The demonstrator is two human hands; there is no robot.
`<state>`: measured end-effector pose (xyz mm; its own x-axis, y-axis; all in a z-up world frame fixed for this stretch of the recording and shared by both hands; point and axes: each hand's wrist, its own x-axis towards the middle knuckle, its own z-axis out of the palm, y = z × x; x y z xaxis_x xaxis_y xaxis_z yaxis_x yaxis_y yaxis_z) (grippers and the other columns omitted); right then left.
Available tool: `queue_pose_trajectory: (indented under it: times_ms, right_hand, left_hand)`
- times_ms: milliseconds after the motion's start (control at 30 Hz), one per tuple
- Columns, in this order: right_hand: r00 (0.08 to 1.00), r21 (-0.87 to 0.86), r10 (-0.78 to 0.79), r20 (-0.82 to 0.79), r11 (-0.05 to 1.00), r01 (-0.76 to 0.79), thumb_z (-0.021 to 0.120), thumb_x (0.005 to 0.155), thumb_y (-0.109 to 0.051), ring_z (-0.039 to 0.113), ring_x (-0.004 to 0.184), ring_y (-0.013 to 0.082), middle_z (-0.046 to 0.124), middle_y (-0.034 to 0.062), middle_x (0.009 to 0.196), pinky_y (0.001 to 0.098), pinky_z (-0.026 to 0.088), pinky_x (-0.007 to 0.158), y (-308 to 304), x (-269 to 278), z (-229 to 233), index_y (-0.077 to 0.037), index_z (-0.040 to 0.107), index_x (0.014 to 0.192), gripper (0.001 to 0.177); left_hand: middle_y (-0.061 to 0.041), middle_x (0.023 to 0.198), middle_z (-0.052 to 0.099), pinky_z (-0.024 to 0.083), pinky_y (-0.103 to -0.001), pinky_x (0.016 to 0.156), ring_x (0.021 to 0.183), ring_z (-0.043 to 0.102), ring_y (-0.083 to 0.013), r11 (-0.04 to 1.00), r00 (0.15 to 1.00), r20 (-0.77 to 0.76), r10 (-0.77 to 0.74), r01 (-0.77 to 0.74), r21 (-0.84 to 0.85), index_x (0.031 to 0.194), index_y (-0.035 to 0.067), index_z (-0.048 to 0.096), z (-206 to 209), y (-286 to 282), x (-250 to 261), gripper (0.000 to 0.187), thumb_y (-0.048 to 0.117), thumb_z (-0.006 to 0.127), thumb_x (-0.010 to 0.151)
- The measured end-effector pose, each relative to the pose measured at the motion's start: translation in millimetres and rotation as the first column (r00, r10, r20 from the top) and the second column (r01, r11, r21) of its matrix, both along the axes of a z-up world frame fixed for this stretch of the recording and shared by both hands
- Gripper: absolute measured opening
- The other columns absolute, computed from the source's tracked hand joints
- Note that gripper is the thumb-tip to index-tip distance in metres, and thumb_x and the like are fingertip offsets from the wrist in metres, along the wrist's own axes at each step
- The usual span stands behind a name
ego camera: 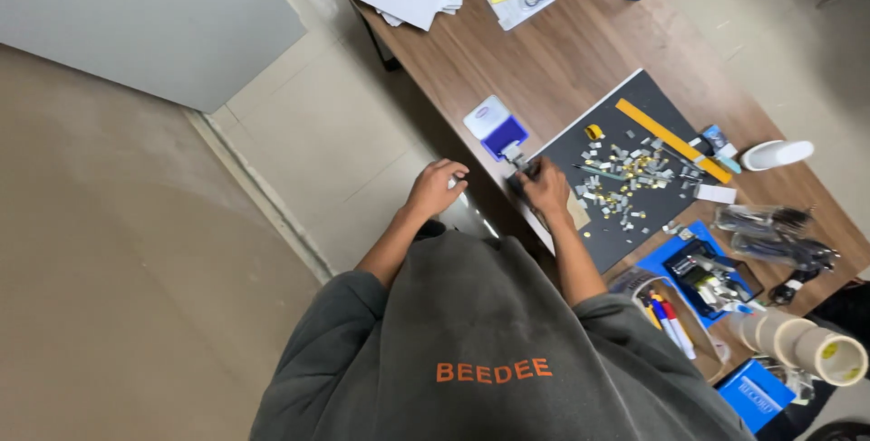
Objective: The person sits at a desk and sorts small light-colored components scattered on a black mat, picking pieces one at a time and placing them into a small container. They occasionally handle a blue stapler-like device and a record book on the desk while continuing to move the pieces.
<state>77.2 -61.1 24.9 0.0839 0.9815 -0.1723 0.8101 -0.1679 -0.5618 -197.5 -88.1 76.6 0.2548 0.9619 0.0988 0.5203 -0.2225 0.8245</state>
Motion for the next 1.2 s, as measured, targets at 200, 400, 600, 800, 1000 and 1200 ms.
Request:
queue_pose_trajectory:
  times_ms: [200, 400, 600, 800, 1000, 1200]
  right_hand:
    - [0.990, -0.002, -0.037, 0.135, 0.999, 0.037, 0.099, 0.054, -0.040, 0.057, 0.112, 0.0486, 0.061, 0.0250, 0.124, 0.0525, 0.051, 0.086, 52, -36, -4, -0.009, 0.051, 0.133, 0.097]
    - [0.966, -0.372, 0.015, 0.259, 0.924, 0.085, 0.090, 0.069, -0.034, 0.059, 0.117, 0.0482, 0.061, 0.0224, 0.128, 0.0535, 0.052, 0.096, 52, -9, -103, -0.009, 0.046, 0.142, 0.089]
    - [0.992, -0.191, -0.042, 0.115, 0.980, 0.063, 0.084, 0.069, -0.038, 0.065, 0.107, 0.0420, 0.066, 0.0190, 0.121, 0.0538, 0.053, 0.086, 40, -18, -73, -0.018, 0.064, 0.124, 0.062]
    - [0.980, -0.214, -0.153, -0.128, 0.969, 0.124, 0.068, 0.089, -0.034, 0.068, 0.090, 0.0435, 0.072, 0.0212, 0.091, 0.0547, 0.052, 0.076, 50, -15, -35, -0.011, 0.062, 0.118, 0.038]
    - [0.968, -0.173, -0.243, -0.055, 0.957, 0.231, 0.066, 0.091, -0.028, 0.067, 0.091, 0.0474, 0.070, 0.0233, 0.099, 0.0566, 0.052, 0.076, 61, -30, -14, -0.005, 0.051, 0.120, 0.040]
    - [0.905, -0.086, -0.423, -0.047, 0.904, 0.418, 0.061, 0.090, -0.020, 0.066, 0.095, 0.0473, 0.068, 0.0241, 0.106, 0.0582, 0.050, 0.077, 52, -59, -49, -0.004, 0.039, 0.128, 0.047]
  left_hand:
    - [-0.009, 0.102, 0.074, 0.060, -0.038, 0.075, 0.084, 0.072, -0.0278, 0.984, 0.995, -0.012, 0.104, -0.105, -0.146, 0.108, 0.008, 0.072, -10, 22, -53, 0.026, 0.013, 0.079, 0.084]
    - [-0.010, 0.104, 0.075, 0.061, -0.035, 0.075, 0.085, 0.075, -0.0250, 0.969, 0.999, 0.049, -0.015, 0.027, -0.244, 0.110, 0.007, 0.072, -42, 84, -40, 0.029, 0.014, 0.079, 0.083]
    - [-0.018, 0.133, 0.061, 0.049, -0.045, 0.102, 0.121, 0.060, -0.0372, 0.945, 0.966, -0.190, -0.175, 0.110, -0.307, 0.132, 0.009, 0.062, -131, 155, -10, 0.057, 0.019, 0.085, 0.081]
    - [-0.024, 0.138, 0.049, 0.044, -0.046, 0.110, 0.128, 0.051, -0.0433, 0.914, 0.911, -0.284, -0.298, 0.186, -0.361, 0.150, 0.006, 0.041, -172, 200, 18, 0.087, 0.019, 0.084, 0.076]
    - [-0.025, 0.133, 0.048, 0.045, -0.045, 0.107, 0.124, 0.051, -0.0439, 0.875, 0.913, -0.212, -0.348, 0.236, -0.423, 0.150, 0.003, 0.041, -167, 211, 46, 0.088, 0.016, 0.084, 0.074]
    - [-0.019, 0.115, 0.065, 0.051, -0.041, 0.098, 0.106, 0.064, -0.0344, 0.854, 0.886, -0.211, -0.413, 0.297, -0.427, 0.143, 0.003, 0.050, -201, 225, 52, 0.075, 0.005, 0.078, 0.073]
